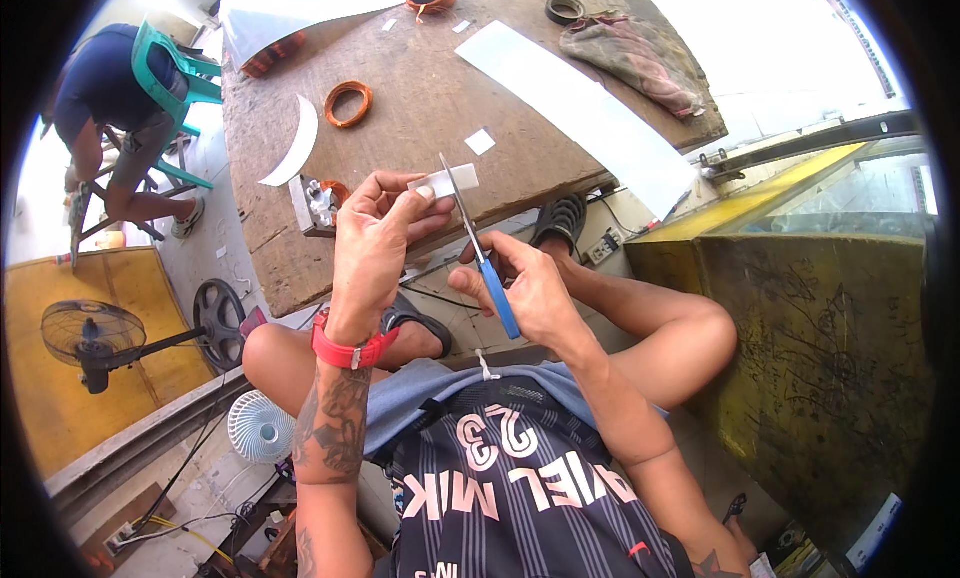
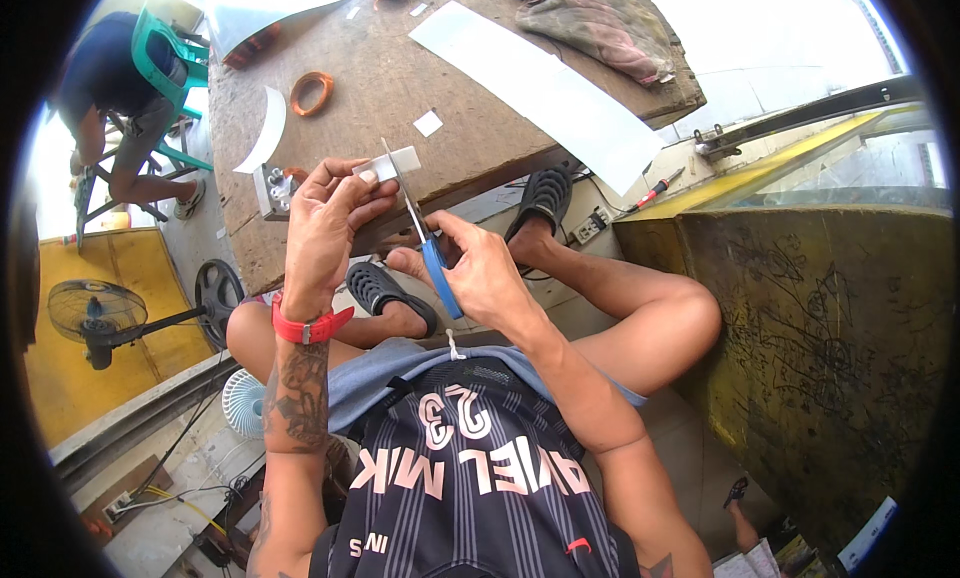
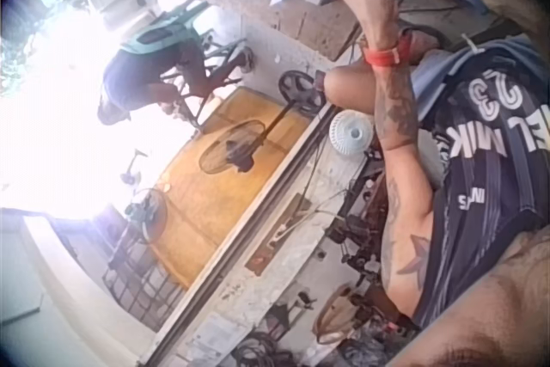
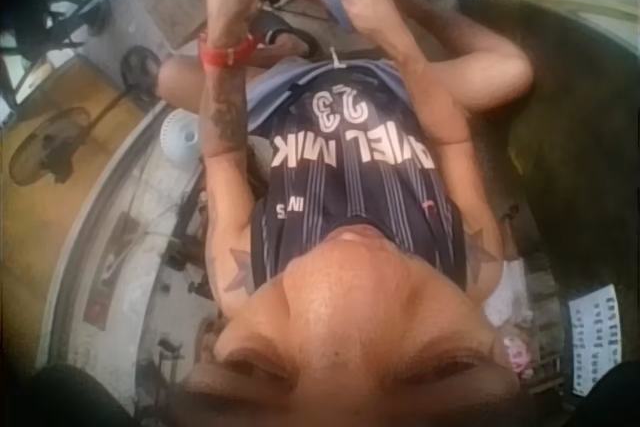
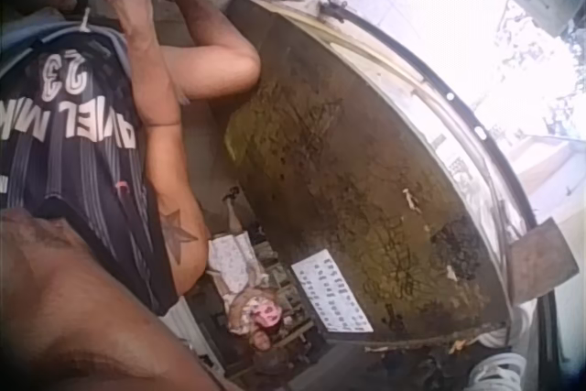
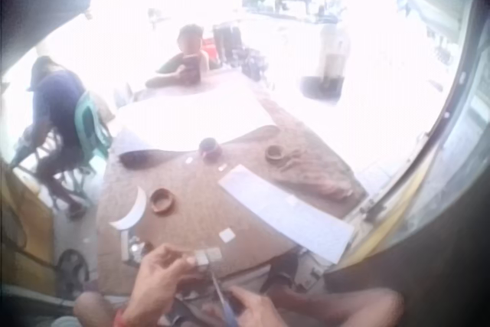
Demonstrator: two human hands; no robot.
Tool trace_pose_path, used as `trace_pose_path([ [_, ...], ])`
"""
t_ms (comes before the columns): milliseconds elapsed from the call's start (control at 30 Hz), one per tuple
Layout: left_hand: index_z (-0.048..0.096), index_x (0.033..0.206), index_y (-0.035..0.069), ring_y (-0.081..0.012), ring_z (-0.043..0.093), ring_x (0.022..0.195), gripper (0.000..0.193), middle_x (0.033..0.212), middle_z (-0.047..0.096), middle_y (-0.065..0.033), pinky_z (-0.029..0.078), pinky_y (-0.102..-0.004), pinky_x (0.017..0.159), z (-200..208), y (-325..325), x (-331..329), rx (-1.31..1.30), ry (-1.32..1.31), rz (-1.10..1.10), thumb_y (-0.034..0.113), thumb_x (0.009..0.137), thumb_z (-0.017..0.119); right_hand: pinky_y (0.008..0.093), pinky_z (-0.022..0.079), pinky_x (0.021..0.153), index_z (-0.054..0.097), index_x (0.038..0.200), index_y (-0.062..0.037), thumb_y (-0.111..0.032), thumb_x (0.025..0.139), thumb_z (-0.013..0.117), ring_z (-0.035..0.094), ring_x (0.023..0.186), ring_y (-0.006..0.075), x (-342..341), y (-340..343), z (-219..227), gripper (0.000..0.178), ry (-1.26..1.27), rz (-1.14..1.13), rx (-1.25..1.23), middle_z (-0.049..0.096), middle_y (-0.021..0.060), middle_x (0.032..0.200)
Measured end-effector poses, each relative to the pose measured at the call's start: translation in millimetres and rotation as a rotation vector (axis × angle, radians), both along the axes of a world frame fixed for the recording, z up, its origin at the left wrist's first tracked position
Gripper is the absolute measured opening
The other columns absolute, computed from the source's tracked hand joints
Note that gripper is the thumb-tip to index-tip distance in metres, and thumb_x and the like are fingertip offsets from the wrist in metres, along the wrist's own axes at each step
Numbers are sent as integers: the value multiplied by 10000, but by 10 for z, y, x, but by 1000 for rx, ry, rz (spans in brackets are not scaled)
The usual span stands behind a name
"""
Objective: The person cuts strips of white and orange tape using scissors and wraps them around a small metal electrical component. They also cut a larger white sheet into smaller pieces. The task involves precise cutting and wrapping of materials around the component.
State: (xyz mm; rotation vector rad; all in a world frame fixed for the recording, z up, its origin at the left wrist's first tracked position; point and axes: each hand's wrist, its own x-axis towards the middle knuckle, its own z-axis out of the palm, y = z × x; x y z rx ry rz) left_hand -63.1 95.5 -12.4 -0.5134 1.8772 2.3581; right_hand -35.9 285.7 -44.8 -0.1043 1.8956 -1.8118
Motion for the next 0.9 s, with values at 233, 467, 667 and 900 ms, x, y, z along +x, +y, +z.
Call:
trace_pose_path([
  [233,636,1139,-70,-217,751,993,201,1092,721,-168,643,-320,887,8,57,-38,-47,-39,66,71,1002,676,257,407,547,716,1072,-1,-456,896,846,538,637,59,-51,9,-11,505,-180,10,-17,645,33,671],
  [467,618,1164,-68,-218,748,1002,225,1108,719,-165,639,-321,895,25,88,-7,-44,-11,104,79,1005,680,267,437,562,698,1117,11,-463,881,854,549,643,79,-72,3,48,551,-102,10,62,635,40,679],
  [667,598,1213,-43,-179,726,1000,255,1072,707,-119,621,-301,899,45,138,60,-30,60,108,101,1019,682,266,512,675,665,1173,13,-364,880,872,603,752,88,-152,314,301,521,166,-104,72,681,69,818],
  [900,649,1174,-6,-128,682,890,261,1024,738,-94,565,-287,834,125,204,339,17,-20,-205,124,979,766,248,557,837,645,1278,-17,-88,931,800,669,963,91,-198,289,307,387,14,-216,-294,728,64,1047],
])
